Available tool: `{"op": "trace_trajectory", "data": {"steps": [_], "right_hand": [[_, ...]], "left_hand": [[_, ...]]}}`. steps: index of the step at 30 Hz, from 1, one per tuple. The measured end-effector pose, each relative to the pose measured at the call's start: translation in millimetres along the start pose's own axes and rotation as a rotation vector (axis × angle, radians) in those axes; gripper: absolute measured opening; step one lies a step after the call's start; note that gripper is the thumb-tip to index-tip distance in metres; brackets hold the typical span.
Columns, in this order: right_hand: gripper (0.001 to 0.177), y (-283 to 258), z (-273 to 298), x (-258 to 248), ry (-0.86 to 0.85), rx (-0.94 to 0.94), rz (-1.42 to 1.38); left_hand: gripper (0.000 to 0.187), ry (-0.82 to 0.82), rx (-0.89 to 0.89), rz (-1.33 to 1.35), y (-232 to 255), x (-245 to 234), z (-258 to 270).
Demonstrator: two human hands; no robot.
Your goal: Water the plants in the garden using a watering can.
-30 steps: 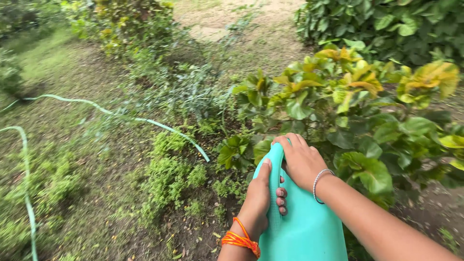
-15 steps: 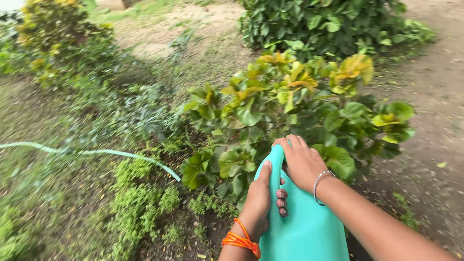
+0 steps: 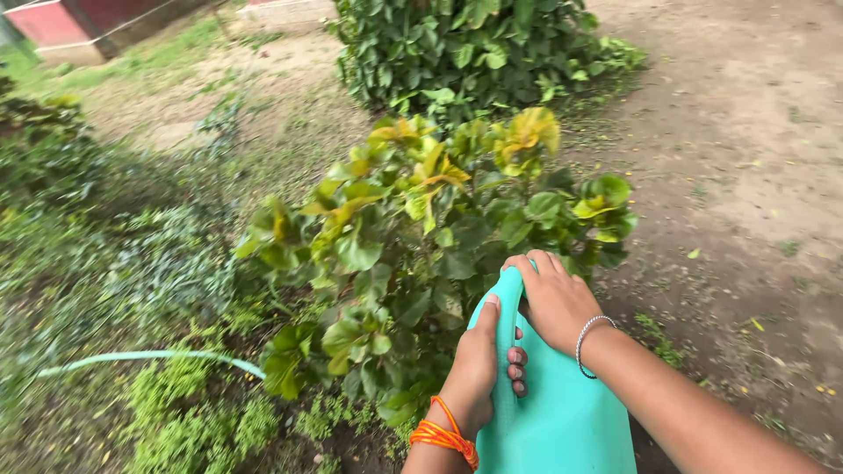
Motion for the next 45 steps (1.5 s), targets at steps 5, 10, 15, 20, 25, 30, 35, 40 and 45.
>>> {"op": "trace_trajectory", "data": {"steps": [5, 10, 15, 20, 25, 30, 35, 40, 45], "right_hand": [[0.05, 15.2, 9.9, -12.4, 0.02, 0.071, 0.011], [0.051, 20.6, 11.4, -18.7, 0.043, 0.075, 0.023], [0.05, 15.1, 6.6, -17.6, 0.022, 0.095, 0.017], [0.05, 6.8, -1.6, -13.1, 0.011, 0.053, 0.01], [0.05, -4.1, -8.6, -9.5, 0.005, 0.021, -0.004], [0.05, -10.1, -16.8, -2.8, -0.015, -0.02, 0.016], [0.051, -19.7, -20.1, -1.3, -0.024, -0.046, 0.02], [0.05, -28.1, -24.0, 2.5, -0.053, -0.071, 0.014], [0.048, -38.1, -27.1, 9.5, -0.026, -0.158, 0.025]], "left_hand": [[0.057, -0.076, 0.0, -0.022, -2.6, 15.8, -10.7], [0.057, -0.098, -0.005, -0.038, -1.4, 22.2, -15.7], [0.057, -0.095, -0.009, -0.016, -1.0, 17.9, -17.9], [0.057, -0.057, 0.013, -0.011, 3.5, 10.1, -13.3], [0.056, -0.034, 0.007, 0.042, 6.8, 3.0, -8.1], [0.056, -0.006, 0.056, 0.052, 7.9, -6.1, -7.0], [0.056, 0.019, 0.065, 0.073, 10.3, -10.8, -0.9], [0.056, 0.036, 0.09, 0.088, 10.0, -17.3, 1.8], [0.056, 0.064, 0.096, 0.114, 9.0, -26.2, 9.2]]}}
Point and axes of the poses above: each hand's wrist, its own z-axis away from the middle knuckle, its own x-axis out of the palm, y = z × x, the point moved 6 cm from there along -z, towards the middle knuckle, and after that the axes turned 13 degrees about -z, right-handed, at the moved point
